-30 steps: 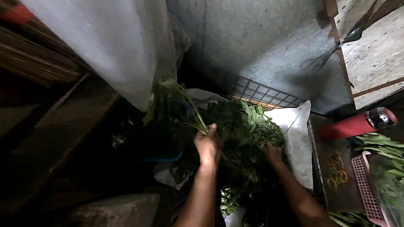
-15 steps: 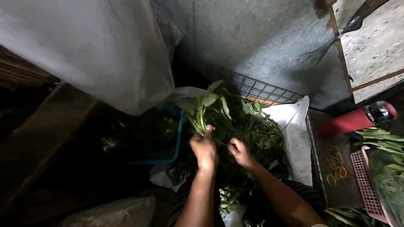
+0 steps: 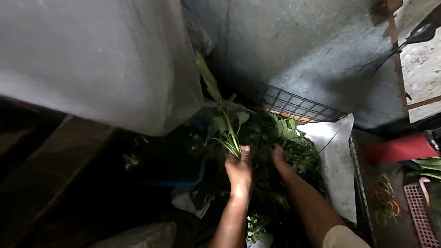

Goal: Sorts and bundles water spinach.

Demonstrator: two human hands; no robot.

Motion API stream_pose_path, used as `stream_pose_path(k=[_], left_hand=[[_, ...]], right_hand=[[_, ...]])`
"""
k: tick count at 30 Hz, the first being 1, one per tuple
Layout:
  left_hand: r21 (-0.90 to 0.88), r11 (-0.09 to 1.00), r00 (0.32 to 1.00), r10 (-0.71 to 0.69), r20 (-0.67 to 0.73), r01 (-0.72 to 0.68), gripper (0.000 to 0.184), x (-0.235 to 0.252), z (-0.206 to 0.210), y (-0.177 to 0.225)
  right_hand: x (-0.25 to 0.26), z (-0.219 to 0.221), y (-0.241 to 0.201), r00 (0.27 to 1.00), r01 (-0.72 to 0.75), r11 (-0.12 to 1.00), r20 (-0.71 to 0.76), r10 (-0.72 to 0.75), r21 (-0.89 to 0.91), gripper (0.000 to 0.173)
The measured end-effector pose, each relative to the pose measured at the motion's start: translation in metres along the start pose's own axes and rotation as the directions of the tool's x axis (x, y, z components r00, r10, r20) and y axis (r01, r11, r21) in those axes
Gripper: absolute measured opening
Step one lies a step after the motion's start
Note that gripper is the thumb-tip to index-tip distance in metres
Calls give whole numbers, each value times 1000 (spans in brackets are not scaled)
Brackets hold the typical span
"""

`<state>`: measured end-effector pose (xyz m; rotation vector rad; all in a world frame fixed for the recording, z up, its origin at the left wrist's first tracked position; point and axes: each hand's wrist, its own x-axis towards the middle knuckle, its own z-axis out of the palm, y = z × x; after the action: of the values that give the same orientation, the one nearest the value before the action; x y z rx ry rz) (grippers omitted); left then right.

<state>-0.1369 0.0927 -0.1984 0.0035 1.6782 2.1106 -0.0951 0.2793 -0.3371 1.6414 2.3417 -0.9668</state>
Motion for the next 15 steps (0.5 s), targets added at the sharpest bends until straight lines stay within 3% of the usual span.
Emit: stream_pose_path(k=[3,6,8,11,15], left_hand=[[-5,1000,1000,-17,-15,17,7,2,0,1],[8,1000,999,-19,-37,19,8,5,-2,3],[8,1000,999,-20,-49,21,8,7,-5,4],[-21,1000,998,-15,-60,14,7,7,-7,6],[-38,998,998,-42,-54,40,7,4,-6,6]], right_hand=[[-5,2,-7,987,-111,990,105,120,-86,53],[-10,1,-9,981,-125,992,148,128,-28,55],[-18,-5,-6,990,-73,983,134,50,169,50],[-49,-15,11,991,71,864,59,-116,499,48],[-90,-17,44,959,138,845,143,-244,516,40]])
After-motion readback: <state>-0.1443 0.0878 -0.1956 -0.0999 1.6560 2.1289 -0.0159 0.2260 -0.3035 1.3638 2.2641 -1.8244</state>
